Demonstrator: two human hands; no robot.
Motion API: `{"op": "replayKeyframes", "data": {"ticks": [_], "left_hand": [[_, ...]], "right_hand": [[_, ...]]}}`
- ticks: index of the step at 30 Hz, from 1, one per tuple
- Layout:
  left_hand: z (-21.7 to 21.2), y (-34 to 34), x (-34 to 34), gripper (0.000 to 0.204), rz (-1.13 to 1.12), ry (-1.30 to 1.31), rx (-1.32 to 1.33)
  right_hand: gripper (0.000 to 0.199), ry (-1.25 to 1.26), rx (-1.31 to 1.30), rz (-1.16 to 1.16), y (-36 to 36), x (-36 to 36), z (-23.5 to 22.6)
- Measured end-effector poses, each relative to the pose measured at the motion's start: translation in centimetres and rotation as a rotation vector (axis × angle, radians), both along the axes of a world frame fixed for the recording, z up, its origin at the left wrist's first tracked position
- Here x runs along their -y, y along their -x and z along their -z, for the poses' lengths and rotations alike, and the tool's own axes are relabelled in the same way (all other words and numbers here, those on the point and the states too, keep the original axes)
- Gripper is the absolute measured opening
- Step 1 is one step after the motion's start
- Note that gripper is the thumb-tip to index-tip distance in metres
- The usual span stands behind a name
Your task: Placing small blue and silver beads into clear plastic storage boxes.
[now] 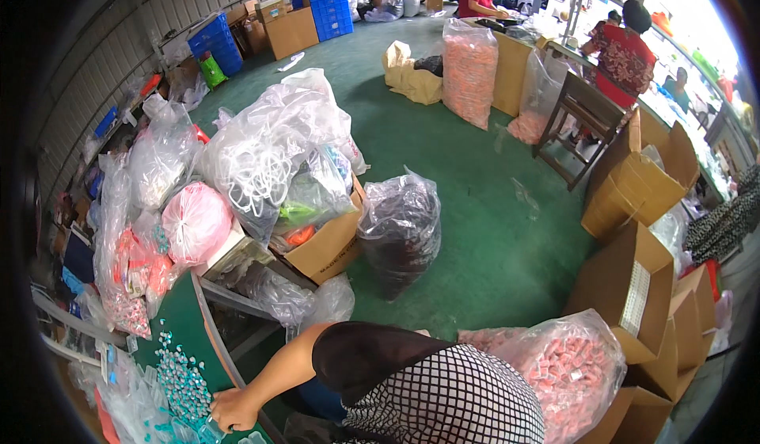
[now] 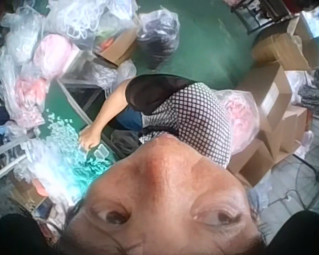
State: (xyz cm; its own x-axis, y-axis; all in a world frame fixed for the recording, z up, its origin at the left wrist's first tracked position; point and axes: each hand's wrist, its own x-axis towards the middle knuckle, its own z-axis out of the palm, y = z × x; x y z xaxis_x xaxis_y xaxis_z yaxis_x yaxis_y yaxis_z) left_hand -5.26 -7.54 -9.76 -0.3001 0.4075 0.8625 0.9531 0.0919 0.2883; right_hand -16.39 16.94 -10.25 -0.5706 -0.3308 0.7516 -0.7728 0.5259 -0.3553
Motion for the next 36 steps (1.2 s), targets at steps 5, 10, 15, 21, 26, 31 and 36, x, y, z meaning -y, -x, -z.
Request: {"op": "replayKeyframes", "data": {"ticks": [5,10,15,21,26,31,36], "left_hand": [[-5.0,-5.8,-6.6,0.028,-0.668,0.273,0.595],[-3.6,-4.5,-7.4,0.017,-0.645,0.188,0.397],[-6.5,-5.5,-9.3,0.019,-0.723,0.324,0.346],[-8.2,-6.4,-11.2,0.024,-0.807,0.297,0.326],[-8.3,-6.2,-11.6,0.023,-0.798,0.177,0.424],[-8.5,-5.6,-11.8,0.021,-0.88,0.263,0.364],[-9.3,-5.4,-13.0,0.02,-0.911,0.377,0.326]], "right_hand": [[0.01,-0.007,0.058,-0.037,0.3,-0.2,0.3],[0.01,-0.011,0.056,-0.087,0.1,-0.5,-0.7],[0.011,0.219,0.207,-0.32,-1.2,-1.1,-1.3],[0.007,0.041,0.089,-0.319,-6.1,-1.5,-3.1],[0.006,0.028,0.073,-0.269,-6.6,-1.6,-3.3],[0.01,0.03,0.192,-0.29,-5.7,-0.4,-3.0],[0.01,-0.069,0.285,-0.185,-2.6,0.6,-1.5]]}}
